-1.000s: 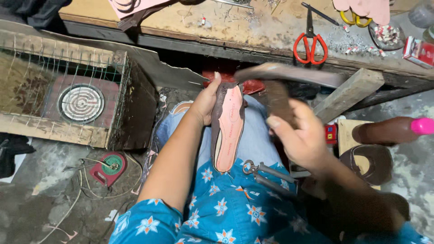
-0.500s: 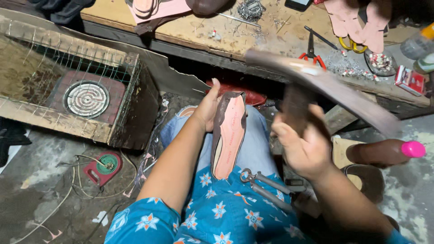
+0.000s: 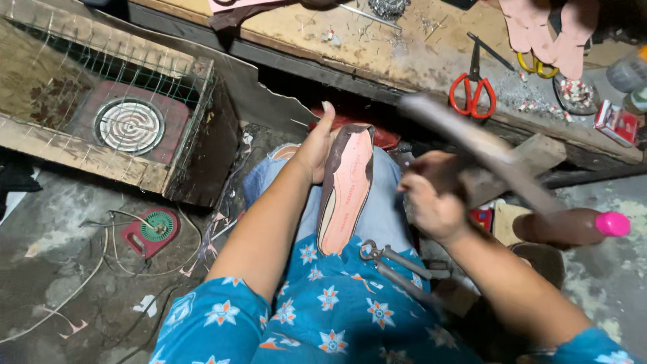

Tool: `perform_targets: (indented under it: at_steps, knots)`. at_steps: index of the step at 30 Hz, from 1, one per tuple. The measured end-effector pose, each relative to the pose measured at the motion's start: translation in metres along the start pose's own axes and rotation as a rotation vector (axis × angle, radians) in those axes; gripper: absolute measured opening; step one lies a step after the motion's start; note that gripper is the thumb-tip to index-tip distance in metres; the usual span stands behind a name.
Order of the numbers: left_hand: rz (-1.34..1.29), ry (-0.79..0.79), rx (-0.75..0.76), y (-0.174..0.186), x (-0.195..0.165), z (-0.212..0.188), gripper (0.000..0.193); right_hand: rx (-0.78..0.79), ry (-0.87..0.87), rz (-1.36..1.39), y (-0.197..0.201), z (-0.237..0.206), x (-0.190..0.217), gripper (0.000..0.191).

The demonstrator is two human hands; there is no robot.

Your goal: The person sits on the floor and uses a hammer and pliers to attach a brown upper to a pink slipper sole. They repeatedly hammer nails along the edge and pull the material tight with pliers to secure the fit.

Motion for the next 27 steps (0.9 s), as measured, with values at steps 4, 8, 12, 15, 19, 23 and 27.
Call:
perform_targets:
  at_steps: [4,8,12,15,19,23,27]
  knots:
    - [0.069,-0.021,0.025,-0.003,0.001,0.003,0.101,0.309,-0.195,-0.405,-0.025,0.003,-0.022,0.048]
    - [0.021,-0.023,-0.083,0.003,0.001,-0.001,0.102,0.072,-0.055,0.031,-0.001,-0.009,-0.007,0.041]
    - [0.16,-0.105,-0.048,-0.003,-0.005,-0.002,0.109,0.236,-0.11,-0.247,-0.013,-0.004,-0.015,0.04]
    - [0.035,-0.054,0.04,-0.009,-0.003,-0.006,0.103,0.199,-0.149,-0.257,-0.011,-0.008,-0.017,0.043]
    - [-0.042,-0.032,-0.026,-0.003,-0.001,-0.006,0.099,0.001,0.215,0.095,0.002,-0.019,0.005,0.046]
    - [0.006,-0.127,0.066,-0.007,0.002,-0.005,0.083,0.295,-0.318,-0.184,-0.02,-0.012,-0.052,0.04]
    - [0.516,-0.304,-0.168,0.003,-0.01,-0.031,0.053,0.08,-0.448,0.315,-0.007,-0.038,-0.093,0.043]
Point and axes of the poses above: each hand's wrist, its own z-axis towards the middle knuckle, its own y-axis out of the back of the hand, x = y × z, the point moved 6 cm from there along z, towards the middle knuckle, and after that the axes turned 7 degrees about -y, right-handed, at the moved point
